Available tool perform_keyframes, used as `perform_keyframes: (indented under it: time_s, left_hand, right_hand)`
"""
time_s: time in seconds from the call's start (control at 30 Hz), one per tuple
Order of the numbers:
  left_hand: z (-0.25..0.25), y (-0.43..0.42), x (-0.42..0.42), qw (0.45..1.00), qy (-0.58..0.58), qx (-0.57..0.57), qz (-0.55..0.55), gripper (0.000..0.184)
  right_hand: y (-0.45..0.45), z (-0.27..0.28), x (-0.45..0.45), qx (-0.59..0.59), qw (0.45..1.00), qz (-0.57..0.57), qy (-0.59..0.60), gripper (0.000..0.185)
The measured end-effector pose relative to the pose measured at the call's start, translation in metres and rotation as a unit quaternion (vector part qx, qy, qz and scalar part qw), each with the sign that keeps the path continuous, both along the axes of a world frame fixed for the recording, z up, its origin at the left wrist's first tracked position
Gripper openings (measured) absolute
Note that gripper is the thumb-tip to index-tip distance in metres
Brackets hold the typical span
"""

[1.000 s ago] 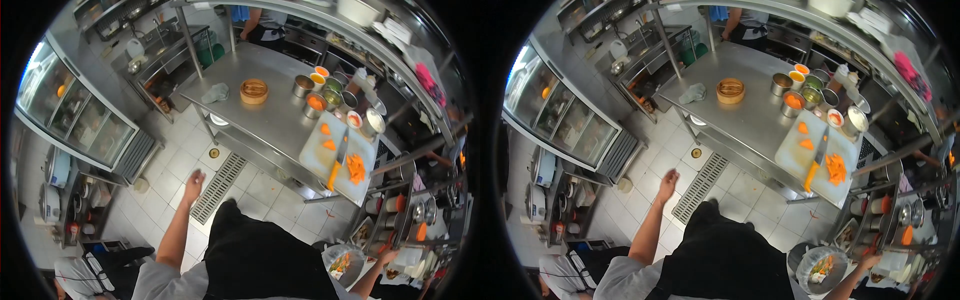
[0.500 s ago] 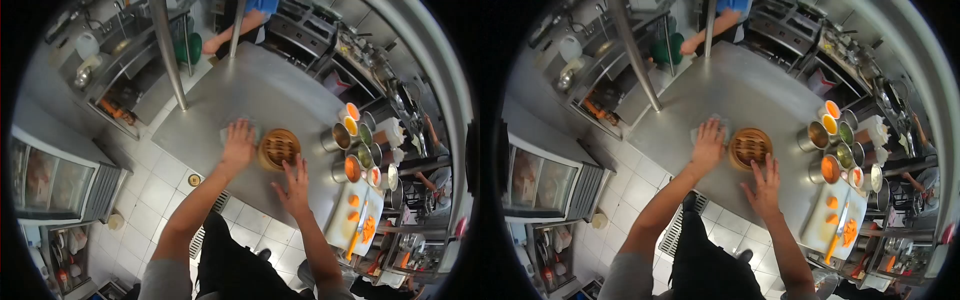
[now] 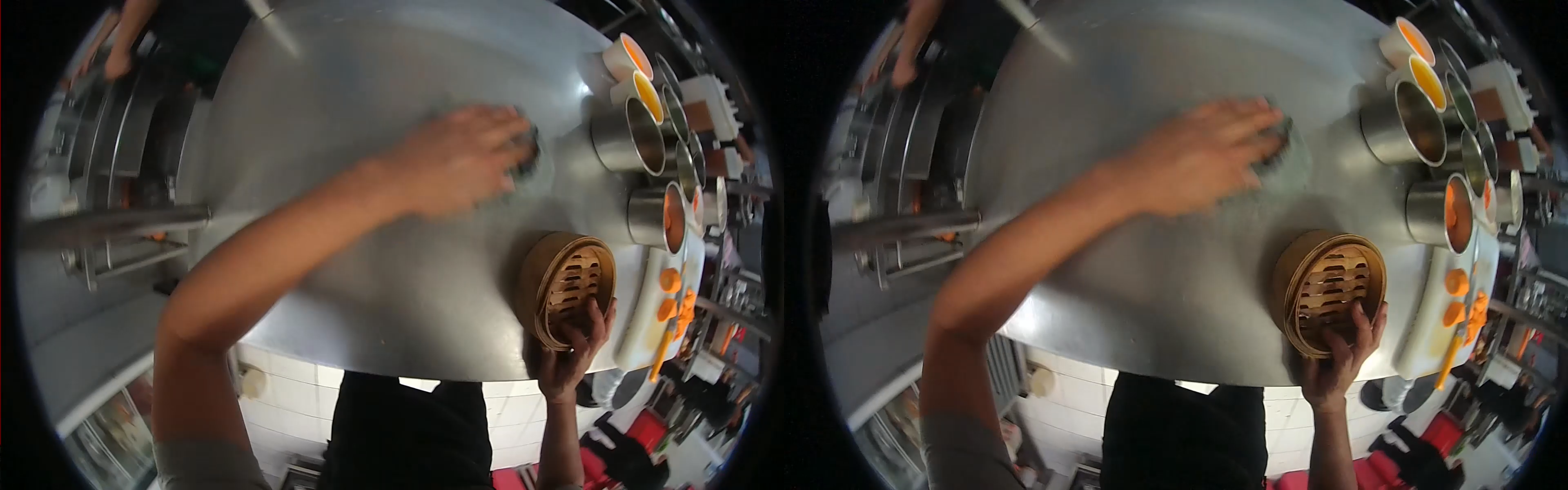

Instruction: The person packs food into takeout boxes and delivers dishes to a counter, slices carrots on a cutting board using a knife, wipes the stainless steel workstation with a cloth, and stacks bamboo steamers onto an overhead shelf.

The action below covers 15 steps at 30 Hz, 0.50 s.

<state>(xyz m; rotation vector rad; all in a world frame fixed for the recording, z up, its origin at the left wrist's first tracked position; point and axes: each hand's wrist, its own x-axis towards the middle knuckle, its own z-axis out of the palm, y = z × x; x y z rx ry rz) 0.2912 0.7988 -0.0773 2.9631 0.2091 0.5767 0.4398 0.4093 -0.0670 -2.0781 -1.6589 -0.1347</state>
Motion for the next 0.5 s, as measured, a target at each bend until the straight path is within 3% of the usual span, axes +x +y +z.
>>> perform_keyframes:
  time_s: [0.03, 0.07, 0.13, 0.2, 0.27, 0.37, 0.4, 0.43, 0.5]
  left_hand:
    - [-0.006, 0.015, -0.001, 0.999, -0.034, -0.03, -0.006, 0.043]
    - [-0.009, 0.081, -0.014, 0.994, -0.022, 0.103, -0.01, 0.04]
    - [0.004, 0.212, -0.054, 0.954, 0.151, 0.026, 0.258, 0.04]
    - [-0.014, 0.326, -0.082, 0.911, 0.115, 0.036, 0.395, 0.05]
    - [-0.007, 0.339, -0.026, 0.853, 0.238, 0.079, 0.459, 0.056]
    - [-0.008, 0.322, 0.055, 0.916, 0.188, 0.088, 0.343, 0.061]
    - [-0.026, 0.298, 0.084, 0.955, 0.002, 0.009, 0.296, 0.063]
    - [-0.02, 0.24, 0.111, 0.967, 0.001, -0.004, 0.254, 0.057]
    - [0.014, 0.126, 0.115, 0.99, 0.082, -0.086, 0.079, 0.063]
  right_hand:
    - [0.0, 0.004, -0.003, -0.012, 1.0, -0.009, 0.006, 0.032]
    - [-0.002, 0.0, -0.002, -0.007, 1.0, -0.022, 0.013, 0.034]
    - [0.0, 0.0, -0.004, -0.002, 1.0, -0.029, 0.002, 0.03]
    - [-0.003, 0.0, -0.003, 0.0, 1.0, -0.025, 0.019, 0.034]
    - [-0.006, -0.002, -0.002, -0.005, 1.0, -0.024, 0.019, 0.036]
    - [-0.007, -0.004, 0.0, 0.009, 0.999, -0.029, 0.042, 0.035]
    - [-0.008, -0.005, -0.002, 0.013, 0.998, -0.03, 0.052, 0.034]
    - [-0.008, -0.006, -0.002, 0.016, 0.997, -0.036, 0.06, 0.037]
    - [-0.006, -0.006, -0.003, 0.019, 0.997, -0.031, 0.073, 0.038]
